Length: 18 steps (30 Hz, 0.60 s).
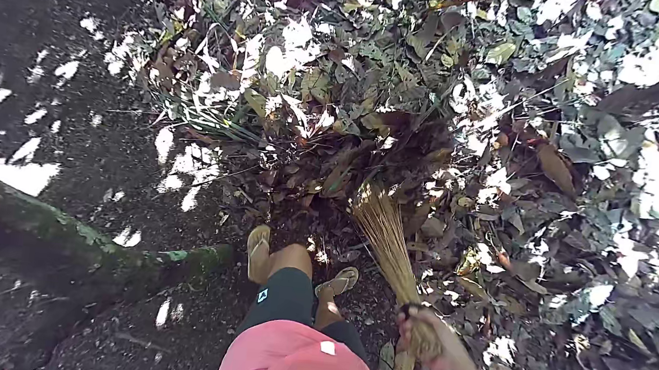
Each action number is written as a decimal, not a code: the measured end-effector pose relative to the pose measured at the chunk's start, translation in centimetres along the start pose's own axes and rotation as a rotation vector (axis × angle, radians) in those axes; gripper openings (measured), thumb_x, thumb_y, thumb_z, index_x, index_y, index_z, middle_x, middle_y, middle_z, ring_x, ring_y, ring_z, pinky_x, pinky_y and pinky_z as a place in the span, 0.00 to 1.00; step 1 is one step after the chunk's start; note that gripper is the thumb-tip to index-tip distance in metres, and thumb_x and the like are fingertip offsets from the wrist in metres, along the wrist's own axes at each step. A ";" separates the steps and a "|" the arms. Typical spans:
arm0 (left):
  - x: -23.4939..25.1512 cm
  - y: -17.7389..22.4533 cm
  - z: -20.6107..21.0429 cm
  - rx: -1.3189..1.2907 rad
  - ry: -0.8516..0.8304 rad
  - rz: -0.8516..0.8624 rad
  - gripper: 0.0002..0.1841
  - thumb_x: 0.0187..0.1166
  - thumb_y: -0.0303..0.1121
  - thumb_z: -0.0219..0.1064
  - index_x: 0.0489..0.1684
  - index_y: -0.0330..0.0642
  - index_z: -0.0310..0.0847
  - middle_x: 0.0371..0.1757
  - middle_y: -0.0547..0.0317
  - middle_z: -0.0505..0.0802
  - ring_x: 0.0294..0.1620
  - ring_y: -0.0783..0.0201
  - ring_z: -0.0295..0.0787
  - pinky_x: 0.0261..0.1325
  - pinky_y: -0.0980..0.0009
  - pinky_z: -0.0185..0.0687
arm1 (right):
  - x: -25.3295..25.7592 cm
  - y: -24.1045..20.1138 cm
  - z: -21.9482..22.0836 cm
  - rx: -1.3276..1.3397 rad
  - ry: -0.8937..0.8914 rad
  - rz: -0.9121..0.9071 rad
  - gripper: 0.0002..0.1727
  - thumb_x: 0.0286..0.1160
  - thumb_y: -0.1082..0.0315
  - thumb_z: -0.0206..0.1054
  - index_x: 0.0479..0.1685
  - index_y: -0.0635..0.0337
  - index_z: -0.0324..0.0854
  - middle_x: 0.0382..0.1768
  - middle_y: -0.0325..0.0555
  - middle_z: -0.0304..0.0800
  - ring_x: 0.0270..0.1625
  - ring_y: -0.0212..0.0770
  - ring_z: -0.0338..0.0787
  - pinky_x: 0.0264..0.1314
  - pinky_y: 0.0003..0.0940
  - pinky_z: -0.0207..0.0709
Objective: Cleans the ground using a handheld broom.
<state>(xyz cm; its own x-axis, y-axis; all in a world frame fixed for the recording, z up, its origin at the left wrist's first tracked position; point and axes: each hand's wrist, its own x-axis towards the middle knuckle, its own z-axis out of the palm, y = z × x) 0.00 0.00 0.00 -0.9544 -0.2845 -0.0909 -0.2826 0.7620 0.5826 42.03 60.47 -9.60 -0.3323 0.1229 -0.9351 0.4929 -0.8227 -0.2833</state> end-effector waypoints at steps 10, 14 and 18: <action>-1.9 3.1 0.4 -0.118 0.088 -0.142 0.28 0.83 0.34 0.62 0.78 0.24 0.65 0.75 0.34 0.78 0.76 0.53 0.74 0.82 0.57 0.65 | 6.7 -19.3 0.3 -0.436 0.404 -0.699 0.22 0.67 0.67 0.69 0.62 0.63 0.76 0.33 0.48 0.89 0.28 0.42 0.90 0.31 0.41 0.88; 1.8 -4.0 -0.1 0.011 0.323 0.006 0.62 0.60 0.51 0.79 0.92 0.28 0.39 0.86 0.29 0.67 0.84 0.46 0.70 0.80 0.57 0.75 | 0.9 -11.6 3.2 -0.114 0.047 -0.754 0.13 0.81 0.66 0.58 0.60 0.57 0.76 0.35 0.41 0.88 0.32 0.37 0.89 0.37 0.35 0.89; 2.7 -2.2 -0.3 -0.065 0.358 -0.162 0.77 0.46 0.51 0.87 0.96 0.42 0.24 0.93 0.35 0.52 0.92 0.47 0.54 0.90 0.53 0.58 | -4.7 3.7 8.8 0.219 -0.372 -0.500 0.22 0.60 0.60 0.76 0.56 0.54 0.81 0.35 0.40 0.90 0.28 0.33 0.90 0.29 0.27 0.88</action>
<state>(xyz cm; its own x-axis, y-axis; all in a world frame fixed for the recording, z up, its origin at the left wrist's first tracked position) -1.94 -2.65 -1.33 -0.8007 -0.5915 0.0951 -0.4087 0.6555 0.6351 38.36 51.97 -4.36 -0.7535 0.3515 -0.5555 0.0459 -0.8149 -0.5778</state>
